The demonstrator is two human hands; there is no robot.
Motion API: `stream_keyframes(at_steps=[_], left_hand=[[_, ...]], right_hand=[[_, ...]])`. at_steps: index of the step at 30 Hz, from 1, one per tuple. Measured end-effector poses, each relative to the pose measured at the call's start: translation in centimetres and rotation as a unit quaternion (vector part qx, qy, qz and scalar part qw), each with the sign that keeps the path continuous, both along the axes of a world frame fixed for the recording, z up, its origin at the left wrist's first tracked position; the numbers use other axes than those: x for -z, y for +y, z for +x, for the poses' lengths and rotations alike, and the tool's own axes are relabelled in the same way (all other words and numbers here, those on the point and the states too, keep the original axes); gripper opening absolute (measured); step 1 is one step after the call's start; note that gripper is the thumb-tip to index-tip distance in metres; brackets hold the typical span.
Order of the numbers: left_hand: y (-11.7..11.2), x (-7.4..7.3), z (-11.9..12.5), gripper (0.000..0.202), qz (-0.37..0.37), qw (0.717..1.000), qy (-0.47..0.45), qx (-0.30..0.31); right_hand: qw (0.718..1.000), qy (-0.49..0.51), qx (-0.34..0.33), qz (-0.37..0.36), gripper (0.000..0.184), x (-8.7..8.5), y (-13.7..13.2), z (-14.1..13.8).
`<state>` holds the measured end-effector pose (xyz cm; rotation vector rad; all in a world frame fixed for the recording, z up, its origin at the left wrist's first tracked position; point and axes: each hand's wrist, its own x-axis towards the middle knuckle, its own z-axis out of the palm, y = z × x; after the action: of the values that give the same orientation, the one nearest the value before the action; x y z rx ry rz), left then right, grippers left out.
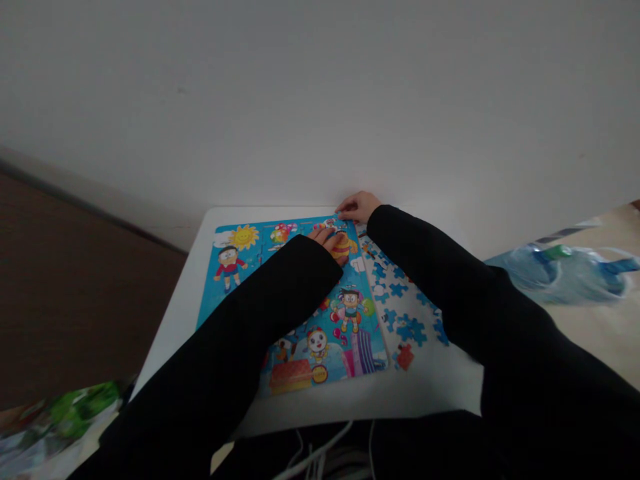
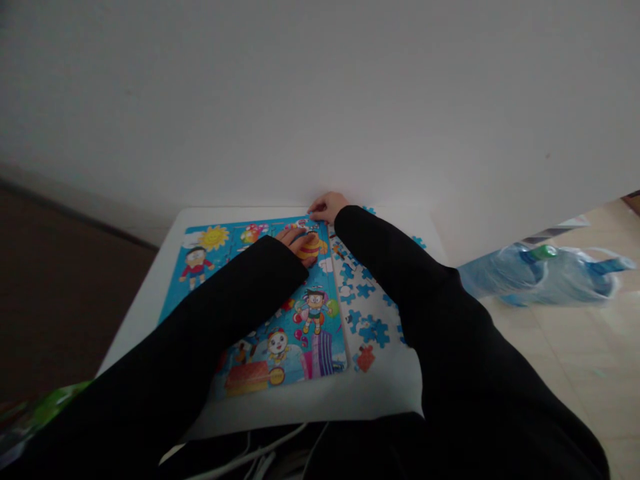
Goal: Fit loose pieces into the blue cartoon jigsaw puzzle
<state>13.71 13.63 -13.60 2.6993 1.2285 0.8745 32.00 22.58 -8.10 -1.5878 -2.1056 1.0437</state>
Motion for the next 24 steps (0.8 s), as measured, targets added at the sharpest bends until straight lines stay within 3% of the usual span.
stream_keyframes(at_steps=[6, 17, 24], left_hand=[[-0.3, -0.3, 0.1, 0.053, -0.021, 0.999, 0.021, -0.016], [-0.5, 0.0, 0.1, 0.054, -0.013, 1.0, 0.02, -0.018], [0.0, 0.4, 0.1, 0.054, 0.003, 1.0, 0.0, -0.008]], right_hand=[[0.996, -0.046, -0.044, 0.066, 0.026, 0.3, 0.5, 0.2], [0.994, -0.053, -0.04, 0.092, 0.028, 1.1, 0.1, 0.8], [0.992, -0.061, -0.032, 0.11, 0.024, -0.4, -0.5, 0.4]])
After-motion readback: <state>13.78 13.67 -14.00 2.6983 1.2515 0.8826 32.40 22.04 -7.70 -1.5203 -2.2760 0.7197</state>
